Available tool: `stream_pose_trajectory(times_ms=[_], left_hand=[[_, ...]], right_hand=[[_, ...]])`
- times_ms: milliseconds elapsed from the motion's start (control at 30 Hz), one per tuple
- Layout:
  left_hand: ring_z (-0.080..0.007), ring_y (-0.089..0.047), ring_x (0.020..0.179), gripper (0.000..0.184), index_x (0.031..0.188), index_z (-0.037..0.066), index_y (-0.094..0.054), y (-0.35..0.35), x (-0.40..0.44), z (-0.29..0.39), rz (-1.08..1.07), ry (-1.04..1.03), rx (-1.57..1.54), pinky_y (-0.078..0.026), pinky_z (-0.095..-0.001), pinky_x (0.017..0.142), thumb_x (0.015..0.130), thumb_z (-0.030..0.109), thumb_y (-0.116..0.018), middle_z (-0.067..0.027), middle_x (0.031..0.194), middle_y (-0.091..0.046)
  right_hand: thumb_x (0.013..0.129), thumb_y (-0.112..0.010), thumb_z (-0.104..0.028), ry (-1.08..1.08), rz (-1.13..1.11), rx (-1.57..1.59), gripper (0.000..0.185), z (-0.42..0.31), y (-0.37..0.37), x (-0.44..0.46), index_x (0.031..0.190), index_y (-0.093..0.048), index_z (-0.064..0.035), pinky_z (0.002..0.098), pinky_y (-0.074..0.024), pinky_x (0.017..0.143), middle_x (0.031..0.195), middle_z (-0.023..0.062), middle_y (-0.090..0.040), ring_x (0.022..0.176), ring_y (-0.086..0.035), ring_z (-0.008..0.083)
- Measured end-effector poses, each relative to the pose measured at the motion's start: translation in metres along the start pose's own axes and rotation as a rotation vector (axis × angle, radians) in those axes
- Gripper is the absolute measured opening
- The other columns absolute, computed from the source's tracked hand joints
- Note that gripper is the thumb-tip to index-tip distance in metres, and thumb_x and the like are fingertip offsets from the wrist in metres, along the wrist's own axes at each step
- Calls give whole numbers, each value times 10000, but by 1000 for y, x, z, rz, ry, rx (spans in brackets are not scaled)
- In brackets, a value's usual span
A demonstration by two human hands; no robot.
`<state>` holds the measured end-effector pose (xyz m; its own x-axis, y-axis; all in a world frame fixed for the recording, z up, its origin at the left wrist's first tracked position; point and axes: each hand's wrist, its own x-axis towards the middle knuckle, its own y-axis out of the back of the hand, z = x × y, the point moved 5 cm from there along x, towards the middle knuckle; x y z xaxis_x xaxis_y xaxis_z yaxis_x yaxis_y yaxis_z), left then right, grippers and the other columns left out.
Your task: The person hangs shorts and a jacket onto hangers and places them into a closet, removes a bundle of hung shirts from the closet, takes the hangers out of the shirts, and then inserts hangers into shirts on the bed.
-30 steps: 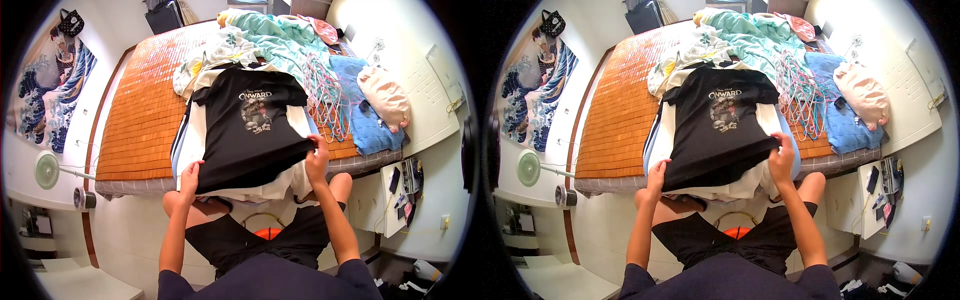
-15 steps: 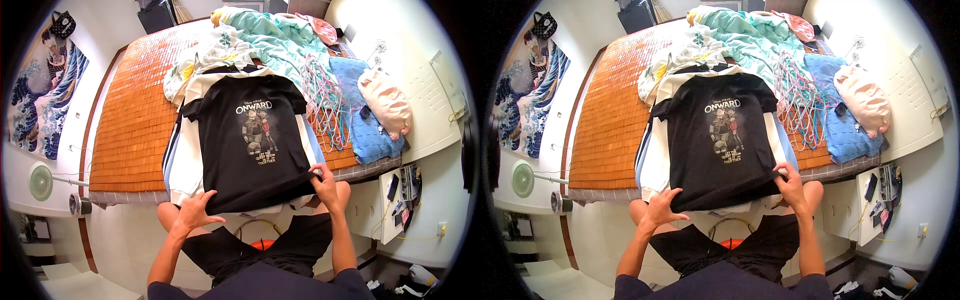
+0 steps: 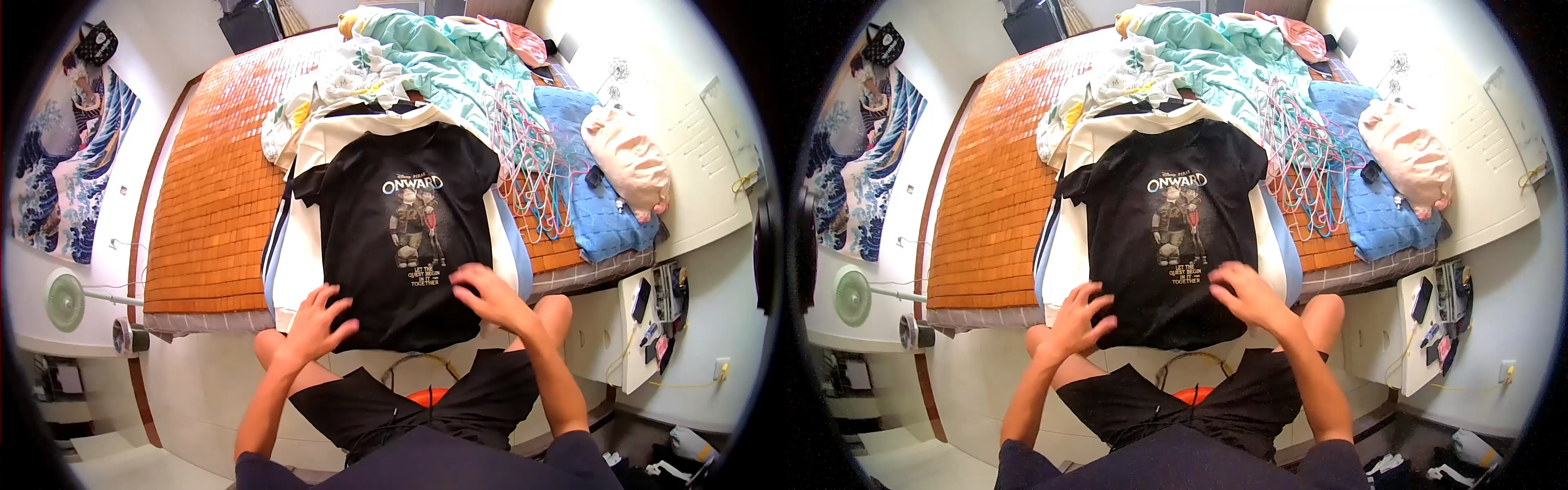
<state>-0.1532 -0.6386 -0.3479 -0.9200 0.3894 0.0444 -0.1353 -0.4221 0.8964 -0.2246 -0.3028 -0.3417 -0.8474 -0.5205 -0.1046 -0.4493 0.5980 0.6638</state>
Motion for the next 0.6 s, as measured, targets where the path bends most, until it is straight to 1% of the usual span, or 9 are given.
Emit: stream_pose_trajectory(times_ms=[33, 100, 133, 200, 233, 333, 433, 500, 600], left_hand=[[-406, -405, 1359, 446, 1317, 67, -611, -8, 17, 4, 127, 27, -12, -356, -481, 1114, 963, 338, -633, -198, 1409, -489], [-410, -326, 1421, 492, 1415, 56, -510, -19, 56, 23, 210, -29, 60, -268, -525, 1160, 980, 272, -589, -206, 1498, -406], [-410, -252, 1467, 511, 1466, 65, -451, -32, 74, 28, 205, -18, 81, -229, -533, 1181, 998, 240, -557, -205, 1551, -340], [-395, -228, 1489, 525, 1485, 82, -434, -67, 107, 27, 216, 8, 79, -205, -551, 1191, 1009, 281, -530, -197, 1571, -323], [-385, -222, 1495, 530, 1494, 99, -430, -83, 118, 22, 216, 25, 98, -203, -552, 1194, 1012, 301, -519, -187, 1576, -322], [-361, -235, 1498, 536, 1502, 141, -437, -104, 132, 5, 163, 32, 178, -202, -543, 1200, 1012, 348, -504, -161, 1588, -330], [-343, -255, 1496, 545, 1503, 173, -446, -101, 140, -16, 218, 126, 141, -193, -527, 1209, 1004, 384, -508, -137, 1591, -347], [-334, -254, 1499, 570, 1505, 160, -444, -96, 149, -31, 211, 166, 167, -171, -518, 1220, 997, 410, -510, -117, 1598, -347], [-336, -218, 1514, 592, 1518, 161, -423, -89, 162, -48, 214, 179, 224, -154, -511, 1230, 996, 427, -506, -108, 1615, -319]], right_hand=[[953, -634, -262, 93, 205, -89, 396, -6, -4, 17, 1292, -618, -58, 436, -406, 1094, 1397, 235, -539, 1320, -490, 399], [970, -604, -261, 147, 373, -208, 443, -20, -19, 56, 1371, -562, -78, 489, -339, 1139, 1484, 254, -436, 1387, -394, 432], [979, -586, -279, 146, 397, -287, 460, -24, -32, 73, 1395, -540, -87, 515, -319, 1147, 1495, 253, -422, 1404, -368, 437], [1001, -535, -334, 143, 395, -442, 499, -18, -62, 100, 1444, -499, -109, 575, -276, 1160, 1538, 239, -373, 1450, -302, 432], [1000, -528, -337, 155, 387, -521, 507, -9, -77, 108, 1454, -493, -116, 563, -255, 1176, 1532, 224, -391, 1458, -302, 412], [986, -542, -335, 169, 409, -528, 508, 26, -94, 117, 1445, -511, -121, 557, -235, 1188, 1526, 206, -409, 1464, -306, 381], [965, -563, -347, 164, 415, -501, 501, 28, -91, 118, 1421, -545, -138, 547, -213, 1200, 1519, 191, -428, 1465, -313, 352], [948, -576, -365, 169, 480, -519, 502, 28, -80, 123, 1403, -568, -153, 545, -200, 1205, 1516, 183, -436, 1462, -318, 347], [927, -598, -377, 111, 499, -565, 521, 41, -66, 142, 1400, -572, -159, 590, -190, 1194, 1543, 170, -401, 1470, -290, 361]])
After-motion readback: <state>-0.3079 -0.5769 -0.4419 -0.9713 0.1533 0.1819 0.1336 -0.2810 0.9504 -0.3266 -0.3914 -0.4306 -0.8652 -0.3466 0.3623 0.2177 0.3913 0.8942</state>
